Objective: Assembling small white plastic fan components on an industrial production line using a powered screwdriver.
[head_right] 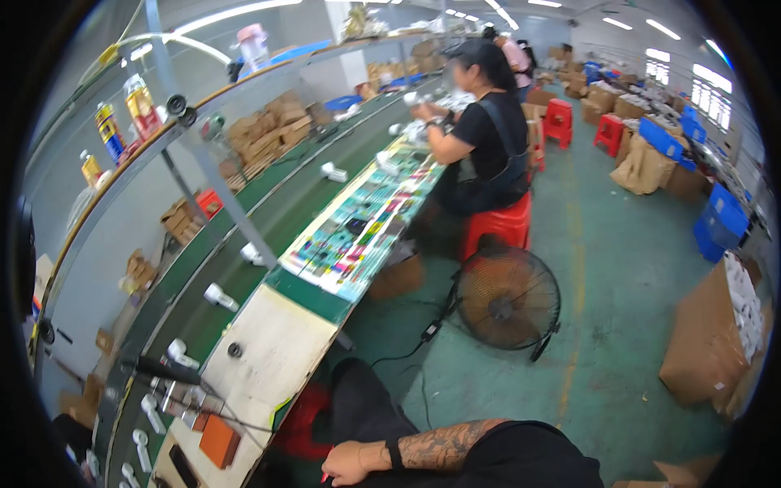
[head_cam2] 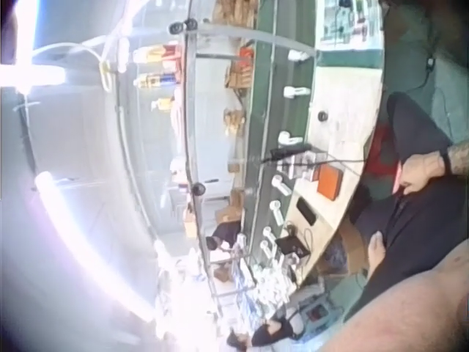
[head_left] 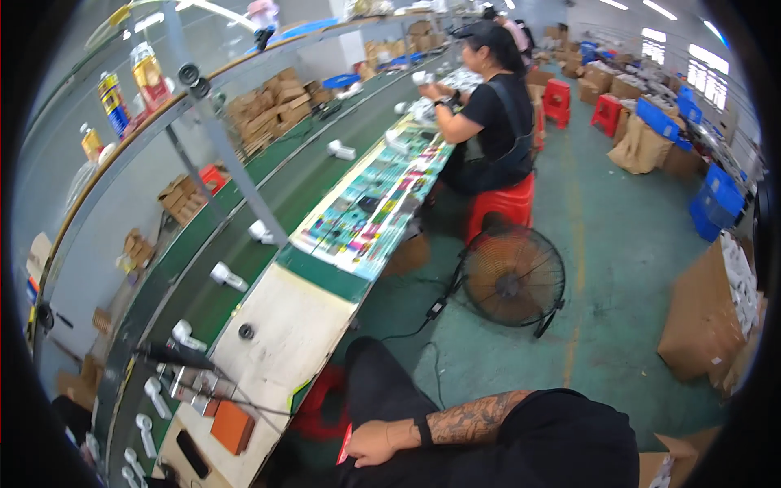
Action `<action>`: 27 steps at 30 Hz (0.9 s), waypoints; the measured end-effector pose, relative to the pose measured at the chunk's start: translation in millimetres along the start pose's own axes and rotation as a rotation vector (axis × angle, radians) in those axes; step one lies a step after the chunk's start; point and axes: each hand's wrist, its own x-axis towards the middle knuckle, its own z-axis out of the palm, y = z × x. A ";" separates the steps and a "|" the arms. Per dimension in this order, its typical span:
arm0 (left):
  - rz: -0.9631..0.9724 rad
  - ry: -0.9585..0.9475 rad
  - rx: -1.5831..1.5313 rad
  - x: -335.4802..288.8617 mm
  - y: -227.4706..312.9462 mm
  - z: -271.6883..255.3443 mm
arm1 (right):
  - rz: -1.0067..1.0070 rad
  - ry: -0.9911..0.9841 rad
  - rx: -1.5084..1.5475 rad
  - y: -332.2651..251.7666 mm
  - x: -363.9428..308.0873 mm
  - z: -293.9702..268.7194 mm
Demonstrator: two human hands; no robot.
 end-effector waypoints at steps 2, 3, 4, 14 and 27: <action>-0.364 -0.198 -0.217 56.7 54.4 -14.5 | 0.027 -0.066 -0.006 2.1 5.6 -0.3; -0.115 0.079 -0.201 19.3 -103.8 16.1 | -0.032 -0.147 0.023 -19.1 18.6 -18.6; -0.124 0.106 -0.080 102.8 -1.2 8.7 | 0.098 -0.026 0.081 4.3 2.4 -24.3; -0.354 0.502 0.207 224.0 -60.6 -21.3 | -0.124 0.478 0.416 -58.9 110.3 -80.5; -0.674 0.595 0.330 266.1 -41.3 -12.6 | -0.371 0.747 0.663 -62.6 270.9 -148.8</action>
